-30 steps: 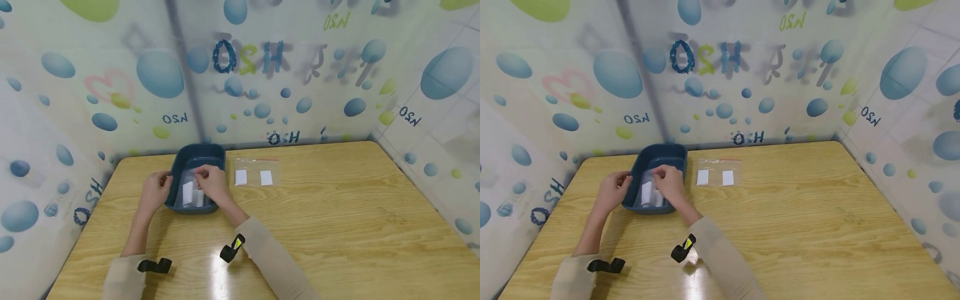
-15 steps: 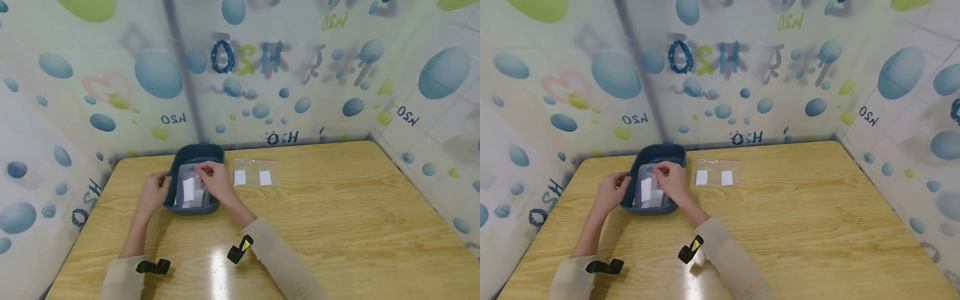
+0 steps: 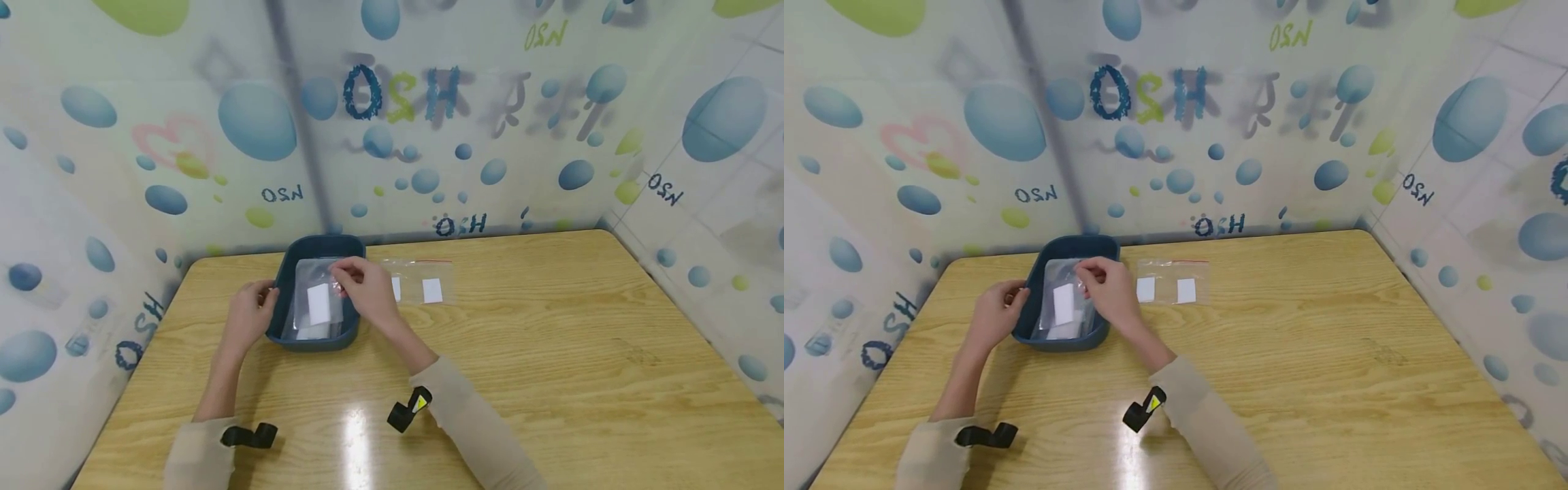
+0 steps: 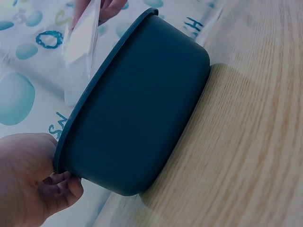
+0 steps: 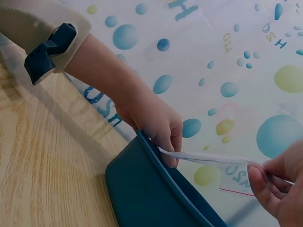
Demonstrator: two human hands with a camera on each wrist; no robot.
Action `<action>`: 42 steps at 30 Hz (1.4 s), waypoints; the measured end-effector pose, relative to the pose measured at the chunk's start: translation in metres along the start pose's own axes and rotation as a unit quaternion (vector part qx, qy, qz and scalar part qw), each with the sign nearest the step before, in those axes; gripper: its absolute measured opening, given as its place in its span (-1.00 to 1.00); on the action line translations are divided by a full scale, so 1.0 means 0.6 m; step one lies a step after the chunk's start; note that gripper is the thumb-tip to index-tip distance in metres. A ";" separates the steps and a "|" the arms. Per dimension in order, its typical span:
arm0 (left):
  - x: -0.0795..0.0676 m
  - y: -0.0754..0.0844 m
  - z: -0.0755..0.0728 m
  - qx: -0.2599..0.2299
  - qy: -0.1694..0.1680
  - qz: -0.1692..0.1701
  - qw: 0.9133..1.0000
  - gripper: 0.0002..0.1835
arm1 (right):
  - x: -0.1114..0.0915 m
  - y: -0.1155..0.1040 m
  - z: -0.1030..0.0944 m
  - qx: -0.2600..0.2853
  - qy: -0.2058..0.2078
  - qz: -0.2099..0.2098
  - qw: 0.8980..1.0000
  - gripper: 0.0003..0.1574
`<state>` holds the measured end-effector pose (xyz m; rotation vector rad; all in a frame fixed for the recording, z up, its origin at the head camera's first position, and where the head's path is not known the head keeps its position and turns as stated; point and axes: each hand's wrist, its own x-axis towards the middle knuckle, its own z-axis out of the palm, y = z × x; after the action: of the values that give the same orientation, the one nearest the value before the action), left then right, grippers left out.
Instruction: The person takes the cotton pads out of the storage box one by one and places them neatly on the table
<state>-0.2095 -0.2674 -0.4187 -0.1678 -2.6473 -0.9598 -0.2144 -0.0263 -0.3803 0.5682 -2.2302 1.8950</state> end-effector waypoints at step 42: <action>0.000 -0.003 0.004 0.001 0.011 0.009 1.000 -0.72 | 0.017 -0.005 -0.146 0.048 0.070 0.008 0.996 -0.75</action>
<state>-0.2102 -0.2671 -0.4215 -0.1796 -2.6215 -0.9467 -0.2330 0.0572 -0.3579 0.4164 -2.0733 1.9914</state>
